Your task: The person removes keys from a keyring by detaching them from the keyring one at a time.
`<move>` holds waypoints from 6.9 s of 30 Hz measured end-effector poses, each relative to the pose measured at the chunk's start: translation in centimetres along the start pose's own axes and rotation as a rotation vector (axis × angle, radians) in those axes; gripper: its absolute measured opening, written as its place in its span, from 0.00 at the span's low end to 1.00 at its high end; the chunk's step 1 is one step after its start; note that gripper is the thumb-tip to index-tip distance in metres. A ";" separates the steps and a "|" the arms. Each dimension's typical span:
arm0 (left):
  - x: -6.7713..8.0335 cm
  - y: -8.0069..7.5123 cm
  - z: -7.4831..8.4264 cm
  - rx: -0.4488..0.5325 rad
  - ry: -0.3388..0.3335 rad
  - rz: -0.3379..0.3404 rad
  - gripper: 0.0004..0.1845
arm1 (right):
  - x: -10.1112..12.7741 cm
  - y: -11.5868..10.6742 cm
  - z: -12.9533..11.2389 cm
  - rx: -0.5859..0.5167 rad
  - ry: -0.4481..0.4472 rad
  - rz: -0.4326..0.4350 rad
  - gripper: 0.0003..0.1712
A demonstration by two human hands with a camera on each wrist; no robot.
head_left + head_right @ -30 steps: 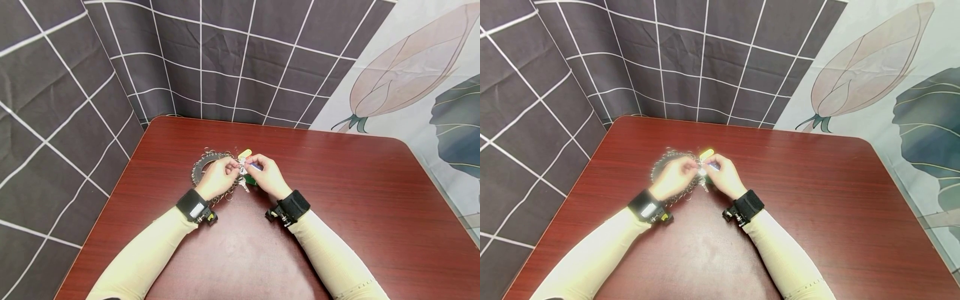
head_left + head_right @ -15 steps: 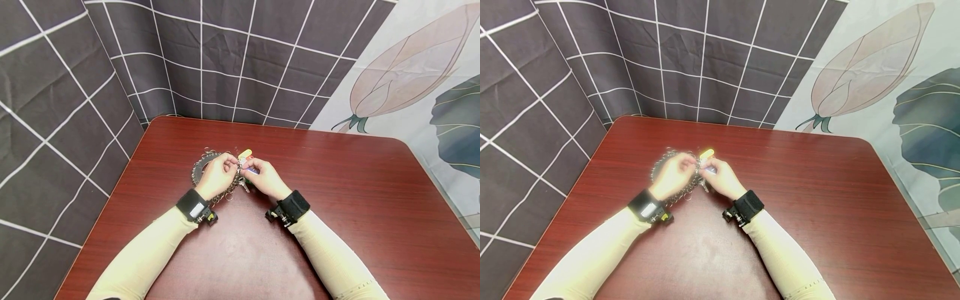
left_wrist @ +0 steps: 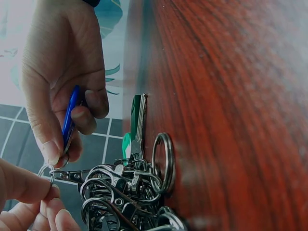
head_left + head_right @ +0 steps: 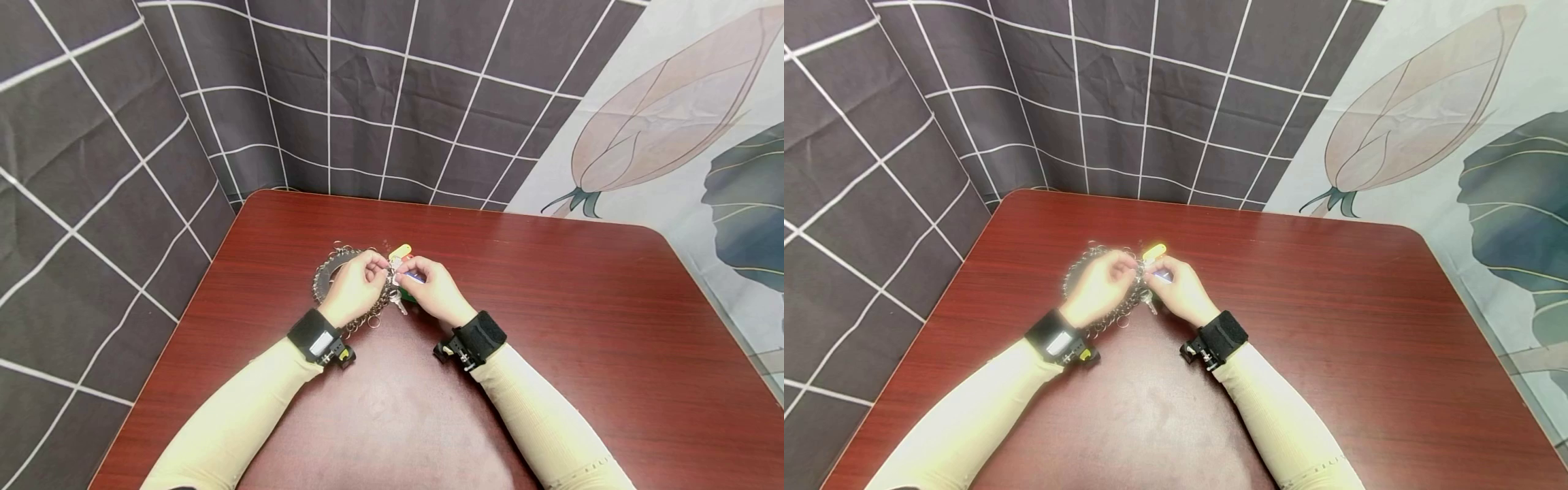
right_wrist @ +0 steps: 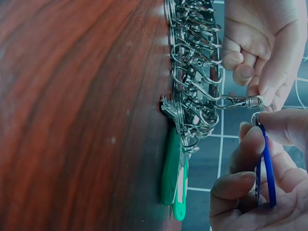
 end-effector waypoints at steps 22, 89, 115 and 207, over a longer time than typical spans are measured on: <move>0.3 0.0 0.3 -0.070 -0.019 -0.074 0.09 | -0.1 -0.3 0.0 -0.078 0.015 0.067 0.05; 0.3 0.3 0.0 -0.061 -0.022 -0.134 0.05 | 0.1 -0.2 0.0 -0.114 0.025 0.072 0.08; 0.3 -0.1 0.3 -0.019 -0.010 -0.028 0.06 | 1.1 -0.7 -4.5 -0.105 0.029 0.006 0.07; 0.3 0.2 0.4 -0.081 -0.014 -0.101 0.07 | 0.0 -0.3 -0.4 -0.142 0.035 0.086 0.09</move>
Point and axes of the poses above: each hand's wrist, its own x-axis away from the middle knuckle, its own y-axis out of the palm, z = x × y, the point moved 2 cm from there along -x, towards the middle knuckle, and after that the axes turned 6 degrees about -z, right-handed, at the moved point
